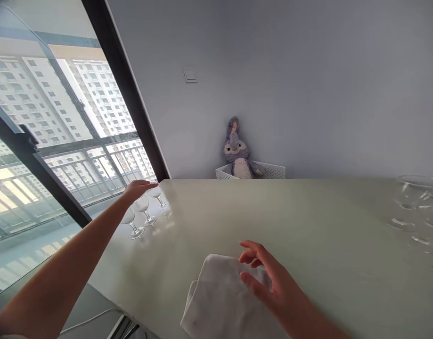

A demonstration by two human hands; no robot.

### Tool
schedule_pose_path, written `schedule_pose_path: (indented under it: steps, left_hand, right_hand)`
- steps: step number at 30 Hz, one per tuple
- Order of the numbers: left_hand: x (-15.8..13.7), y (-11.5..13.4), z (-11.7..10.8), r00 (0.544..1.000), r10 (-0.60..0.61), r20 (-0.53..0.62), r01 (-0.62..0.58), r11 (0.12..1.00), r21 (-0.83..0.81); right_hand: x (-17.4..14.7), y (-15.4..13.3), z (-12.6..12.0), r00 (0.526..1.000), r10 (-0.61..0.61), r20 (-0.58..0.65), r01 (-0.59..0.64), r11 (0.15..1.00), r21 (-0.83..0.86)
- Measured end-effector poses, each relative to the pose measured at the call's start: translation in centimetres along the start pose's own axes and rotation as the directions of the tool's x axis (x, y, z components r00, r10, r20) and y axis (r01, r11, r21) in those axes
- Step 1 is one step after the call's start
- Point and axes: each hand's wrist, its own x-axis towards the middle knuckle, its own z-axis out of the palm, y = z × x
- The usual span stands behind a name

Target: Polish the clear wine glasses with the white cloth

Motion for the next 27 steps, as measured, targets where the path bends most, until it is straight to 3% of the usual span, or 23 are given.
schedule_pose_path:
  steps: [10,16,19,22,24,25,27]
  left_hand:
    - [0.6,-0.9,1.4,0.994,-0.078,0.081,0.064,0.985,0.162]
    - [0.8,-0.5,1.2,0.991,-0.121,0.058,0.101,0.957,0.272]
    - [-0.3,0.7,0.7,0.997,-0.075,0.007,0.069,0.948,0.31]
    - [-2.4,2.8,0.5,0.995,0.095,-0.026,-0.083,0.95,0.302]
    - [-3.6,4.1,0.9,0.972,0.233,-0.018,-0.221,0.942,0.254]
    - [-4.0,4.7,1.4,0.957,0.286,-0.048,-0.268,0.936,0.228]
    - [-4.4,5.7,3.1,0.947,0.313,-0.069,-0.307,0.948,0.083]
  right_hand:
    - [0.2,0.1,-0.2,0.998,-0.044,-0.046,0.047,0.997,0.064]
    - [-0.2,-0.1,-0.6,0.991,-0.127,0.044,0.124,0.991,0.051]
    - [-0.3,-0.4,-0.7,0.985,-0.169,0.045,0.167,0.985,0.041]
    - [-0.4,-0.8,-1.1,0.973,-0.231,0.008,0.231,0.973,0.006]
    - [-0.4,-1.3,-2.1,0.935,-0.346,-0.072,0.34,0.937,-0.085]
    - [-0.4,-1.6,-2.8,0.892,-0.43,-0.137,0.408,0.898,-0.164]
    - [-0.4,-2.1,-4.8,0.736,-0.612,-0.289,0.498,0.779,-0.381]
